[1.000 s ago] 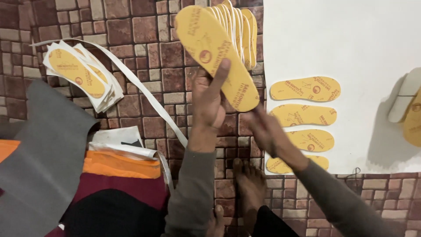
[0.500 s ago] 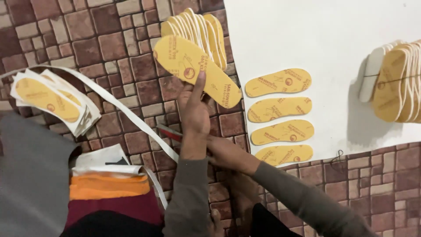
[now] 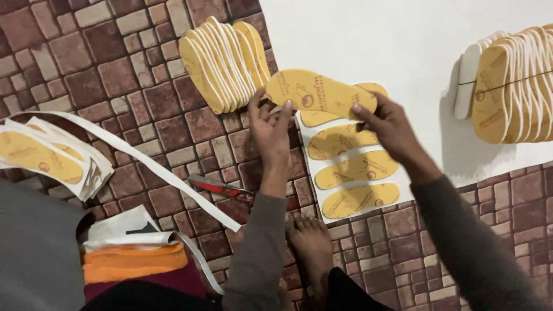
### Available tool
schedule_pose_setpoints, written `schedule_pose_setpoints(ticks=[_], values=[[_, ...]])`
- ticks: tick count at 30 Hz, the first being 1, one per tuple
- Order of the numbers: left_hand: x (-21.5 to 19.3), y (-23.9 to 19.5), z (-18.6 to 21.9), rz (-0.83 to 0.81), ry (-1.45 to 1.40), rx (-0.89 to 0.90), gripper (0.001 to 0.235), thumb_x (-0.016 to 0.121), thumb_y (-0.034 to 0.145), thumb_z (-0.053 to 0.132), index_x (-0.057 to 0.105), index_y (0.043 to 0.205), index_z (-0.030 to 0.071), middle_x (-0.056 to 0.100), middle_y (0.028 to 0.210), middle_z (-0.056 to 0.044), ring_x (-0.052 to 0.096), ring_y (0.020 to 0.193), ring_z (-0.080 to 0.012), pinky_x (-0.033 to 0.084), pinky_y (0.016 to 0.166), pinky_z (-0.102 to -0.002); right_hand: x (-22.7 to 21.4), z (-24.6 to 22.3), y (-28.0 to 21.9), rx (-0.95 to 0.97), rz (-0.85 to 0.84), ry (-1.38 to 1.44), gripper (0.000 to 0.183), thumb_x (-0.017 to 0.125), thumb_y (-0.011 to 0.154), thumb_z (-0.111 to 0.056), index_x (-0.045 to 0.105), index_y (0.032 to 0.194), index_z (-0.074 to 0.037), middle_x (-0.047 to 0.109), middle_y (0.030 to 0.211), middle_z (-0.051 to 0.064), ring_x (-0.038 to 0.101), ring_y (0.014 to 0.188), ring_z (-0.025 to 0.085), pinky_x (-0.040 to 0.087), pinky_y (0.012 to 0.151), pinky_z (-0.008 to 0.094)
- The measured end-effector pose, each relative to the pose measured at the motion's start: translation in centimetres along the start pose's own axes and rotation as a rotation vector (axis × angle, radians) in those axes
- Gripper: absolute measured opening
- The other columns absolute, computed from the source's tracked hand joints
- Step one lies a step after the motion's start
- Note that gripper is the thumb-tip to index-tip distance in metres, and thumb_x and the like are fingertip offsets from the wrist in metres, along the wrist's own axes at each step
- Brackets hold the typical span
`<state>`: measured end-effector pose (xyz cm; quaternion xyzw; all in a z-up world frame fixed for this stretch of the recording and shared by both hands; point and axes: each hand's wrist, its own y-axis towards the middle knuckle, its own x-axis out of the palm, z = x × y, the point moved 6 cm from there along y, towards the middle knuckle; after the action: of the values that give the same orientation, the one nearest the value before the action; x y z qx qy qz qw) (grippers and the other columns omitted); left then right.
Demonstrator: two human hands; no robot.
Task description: The person uses scissors to cut yellow shoe insoles from a white backing sheet. They then peel the insoles from the backing and stack them into piles on the floor.
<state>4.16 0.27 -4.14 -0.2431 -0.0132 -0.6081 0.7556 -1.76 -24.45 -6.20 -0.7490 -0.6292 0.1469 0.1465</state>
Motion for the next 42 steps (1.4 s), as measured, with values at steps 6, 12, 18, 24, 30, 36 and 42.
schedule_pose_setpoints(ticks=[6,12,18,24,30,36,42], values=[[1.5,3.2,-3.2,-0.011,0.203,-0.072,0.035,0.075,0.09,0.024,0.069,0.117,0.002,0.07,0.092,-0.007,0.067,0.08,-0.0148,0.062,0.069,-0.027,-2.4,-5.0,3.1,0.038,0.102,-0.23,0.05,0.072,0.098,-0.017,0.052,0.144,-0.011,0.054,0.127,0.011,0.062,0.081,0.015,0.056,0.073,0.028],[2.0,3.9,-5.4,0.005,0.517,0.124,0.042,0.07,0.096,0.019,0.063,0.134,0.002,0.066,0.098,-0.005,0.065,0.089,-0.018,0.067,0.087,-0.034,-3.4,-4.8,5.7,-0.313,0.237,-0.421,0.026,0.076,0.101,-0.004,0.062,0.123,-0.005,0.059,0.128,0.014,0.069,0.117,0.032,0.061,0.1,0.035],[2.0,4.2,-5.0,0.006,0.678,0.316,0.033,0.072,0.096,0.015,0.067,0.126,0.002,0.072,0.096,-0.008,0.068,0.082,-0.0163,0.066,0.077,-0.029,-4.5,-3.8,6.3,-0.576,0.062,-0.711,0.035,0.073,0.097,0.015,0.067,0.131,0.01,0.059,0.134,0.027,0.065,0.116,0.039,0.059,0.104,0.041],[2.0,3.6,-5.8,-0.022,0.727,0.527,0.027,0.07,0.099,0.011,0.068,0.124,0.001,0.066,0.1,-0.009,0.064,0.083,-0.0173,0.063,0.077,-0.031,-5.8,-2.1,6.4,-0.71,0.038,-0.854,0.032,0.075,0.102,0.008,0.069,0.133,0.004,0.063,0.136,0.027,0.063,0.122,0.041,0.059,0.1,0.05],[1.7,3.5,-6.3,0.088,0.785,0.664,0.026,0.071,0.098,0.005,0.07,0.123,0.001,0.065,0.109,-0.012,0.066,0.099,-0.0242,0.065,0.081,-0.032,-6.1,-0.5,7.0,-0.913,0.083,-0.911,0.031,0.081,0.102,0.008,0.073,0.131,0.002,0.071,0.135,0.022,0.064,0.107,0.037,0.057,0.088,0.047],[1.6,4.0,-6.4,0.218,0.873,0.726,0.021,0.075,0.096,0.014,0.076,0.116,0.01,0.067,0.094,-0.003,0.07,0.079,-0.0169,0.059,0.055,-0.026,-6.6,-0.1,7.3,-0.916,0.166,-0.83,0.031,0.087,0.091,0.009,0.084,0.118,-0.005,0.078,0.12,0.016,0.069,0.102,0.034,0.06,0.088,0.042],[2.0,3.8,-5.8,0.223,0.879,0.715,0.022,0.075,0.095,0.014,0.076,0.116,0.01,0.068,0.095,-0.003,0.072,0.08,-0.0208,0.061,0.061,-0.03,-6.0,-0.9,7.1,-0.925,0.18,-0.84,0.028,0.086,0.093,0.007,0.084,0.118,-0.005,0.078,0.12,0.018,0.07,0.1,0.035,0.06,0.088,0.042]])
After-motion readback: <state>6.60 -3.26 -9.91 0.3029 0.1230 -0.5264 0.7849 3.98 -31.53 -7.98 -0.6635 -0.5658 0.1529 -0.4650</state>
